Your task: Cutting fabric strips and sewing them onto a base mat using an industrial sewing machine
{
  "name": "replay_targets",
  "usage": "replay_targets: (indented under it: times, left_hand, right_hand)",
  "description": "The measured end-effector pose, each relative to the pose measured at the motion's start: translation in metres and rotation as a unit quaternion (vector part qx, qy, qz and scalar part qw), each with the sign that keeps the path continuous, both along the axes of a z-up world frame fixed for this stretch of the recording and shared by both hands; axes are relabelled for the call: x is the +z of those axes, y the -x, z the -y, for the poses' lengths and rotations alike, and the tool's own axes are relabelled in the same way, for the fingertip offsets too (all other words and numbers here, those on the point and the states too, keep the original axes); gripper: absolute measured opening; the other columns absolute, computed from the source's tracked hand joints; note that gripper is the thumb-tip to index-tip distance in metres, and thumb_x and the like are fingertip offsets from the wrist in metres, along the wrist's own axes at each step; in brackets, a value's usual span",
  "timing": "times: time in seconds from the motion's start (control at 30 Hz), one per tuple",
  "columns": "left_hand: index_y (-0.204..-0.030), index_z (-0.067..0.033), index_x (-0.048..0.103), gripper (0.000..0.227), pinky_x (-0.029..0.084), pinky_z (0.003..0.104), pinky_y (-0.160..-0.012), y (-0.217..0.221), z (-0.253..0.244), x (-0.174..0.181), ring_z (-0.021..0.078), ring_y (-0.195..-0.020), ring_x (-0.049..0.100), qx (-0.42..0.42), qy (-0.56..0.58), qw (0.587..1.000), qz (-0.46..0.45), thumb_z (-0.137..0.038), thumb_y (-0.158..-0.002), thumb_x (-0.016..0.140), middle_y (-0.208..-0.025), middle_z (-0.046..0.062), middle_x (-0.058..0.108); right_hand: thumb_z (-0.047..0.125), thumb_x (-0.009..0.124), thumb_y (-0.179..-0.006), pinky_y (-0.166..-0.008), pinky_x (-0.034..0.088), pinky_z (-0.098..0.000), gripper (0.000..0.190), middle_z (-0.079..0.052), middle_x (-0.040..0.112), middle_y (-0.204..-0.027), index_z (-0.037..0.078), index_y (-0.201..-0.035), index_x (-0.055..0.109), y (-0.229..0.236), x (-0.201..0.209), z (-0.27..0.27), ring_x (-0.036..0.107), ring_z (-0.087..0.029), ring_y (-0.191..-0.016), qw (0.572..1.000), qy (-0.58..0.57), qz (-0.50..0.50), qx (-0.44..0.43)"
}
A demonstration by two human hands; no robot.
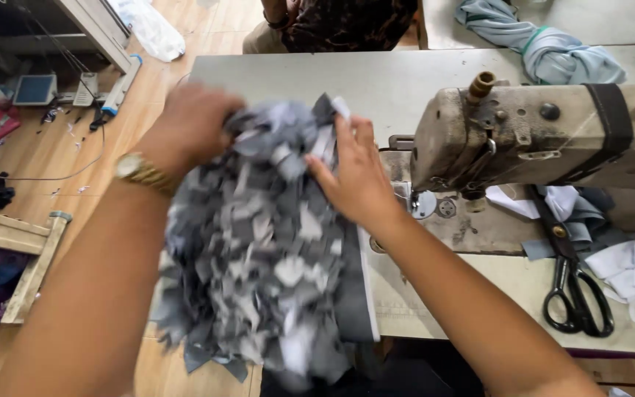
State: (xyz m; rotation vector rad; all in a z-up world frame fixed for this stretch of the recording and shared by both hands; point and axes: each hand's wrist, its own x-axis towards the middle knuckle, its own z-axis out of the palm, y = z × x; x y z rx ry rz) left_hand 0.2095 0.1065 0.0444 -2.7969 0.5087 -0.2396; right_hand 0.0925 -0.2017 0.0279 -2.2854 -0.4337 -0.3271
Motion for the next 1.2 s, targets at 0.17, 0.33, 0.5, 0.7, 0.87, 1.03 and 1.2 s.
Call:
replay_targets:
  times: [0.17,0.33,0.5,0.7,0.87,1.03,1.2]
  left_hand:
    - [-0.159,-0.0169,0.052,0.058,0.041,0.072,-0.108,0.085,0.055,0.021,0.0474,-0.131,0.054,0.043,0.196,0.973,0.112,-0.030,-0.105,0.072,-0.135,0.017,0.056]
    - [-0.166,0.0007,0.033,0.097,0.034,0.092,-0.104,0.220,0.107,-0.032,0.0628,-0.160,0.020,0.204,0.183,0.936,-0.223,-0.072,-0.106,0.054,-0.170,0.039,0.028]
    - [-0.170,-0.0010,0.025,0.115,0.013,0.104,-0.095,0.192,0.103,-0.072,0.0644,-0.160,0.002,0.180,0.180,0.947,-0.194,-0.063,-0.091,0.082,-0.176,0.040,0.007]
    - [-0.171,-0.0025,0.033,0.105,0.025,0.087,-0.119,0.072,0.068,-0.069,0.0454,-0.164,0.025,0.049,0.248,0.967,0.023,-0.040,-0.092,0.089,-0.180,0.028,0.018]
    - [-0.158,-0.0041,0.054,0.069,0.033,0.090,-0.106,0.111,0.069,-0.060,0.0516,-0.159,0.032,0.174,0.221,0.956,0.085,-0.044,-0.102,0.065,-0.165,0.030,0.044]
    - [-0.167,-0.0114,0.040,0.102,0.027,0.096,-0.103,0.191,0.106,-0.064,0.0574,-0.163,0.017,0.216,0.216,0.945,-0.115,-0.083,-0.095,0.054,-0.174,0.033,0.025]
    - [-0.148,-0.0237,0.068,0.077,0.021,0.092,-0.113,0.150,0.009,-0.090,0.0463,-0.161,0.039,0.167,0.132,0.974,-0.082,-0.043,-0.076,0.083,-0.163,0.010,0.058]
  right_hand:
    - [0.027,0.082,-0.099,-0.112,0.049,-0.0726,0.092,-0.031,0.036,-0.160,-0.006,-0.168,0.031,-0.071,-0.049,-0.023,0.054,-0.061,-0.137,0.990,0.027,-0.073,-0.119]
    - [0.026,0.077,-0.102,-0.122,0.037,-0.0674,0.086,-0.027,0.040,-0.161,-0.004,-0.169,0.033,-0.106,-0.074,-0.035,0.054,-0.055,-0.141,0.983,0.062,-0.075,-0.155]
    - [0.011,0.069,-0.105,-0.134,-0.003,-0.0616,0.082,-0.015,0.009,-0.183,0.006,-0.175,0.026,-0.071,-0.047,-0.060,-0.004,-0.038,-0.168,0.978,0.180,-0.010,-0.106]
    - [0.062,0.066,-0.099,-0.128,0.019,-0.0716,0.093,-0.012,0.036,-0.177,0.018,-0.174,0.031,-0.022,-0.085,-0.045,0.023,-0.040,-0.166,0.966,0.237,-0.080,0.062]
    - [0.051,0.062,-0.095,-0.132,0.014,-0.0682,0.090,-0.020,0.032,-0.178,0.010,-0.171,0.037,-0.059,-0.117,-0.031,0.020,-0.041,-0.167,0.964,0.257,-0.030,-0.065]
    - [0.046,0.062,-0.097,-0.132,0.007,-0.0714,0.090,-0.023,0.025,-0.179,0.008,-0.172,0.032,-0.077,-0.121,-0.025,0.013,-0.044,-0.167,0.965,0.239,-0.050,-0.096]
    - [0.034,0.096,-0.074,-0.124,0.033,-0.0667,0.078,-0.024,0.053,-0.158,0.004,-0.138,0.063,-0.043,-0.112,-0.007,0.046,-0.050,-0.151,0.958,0.209,0.194,-0.005]
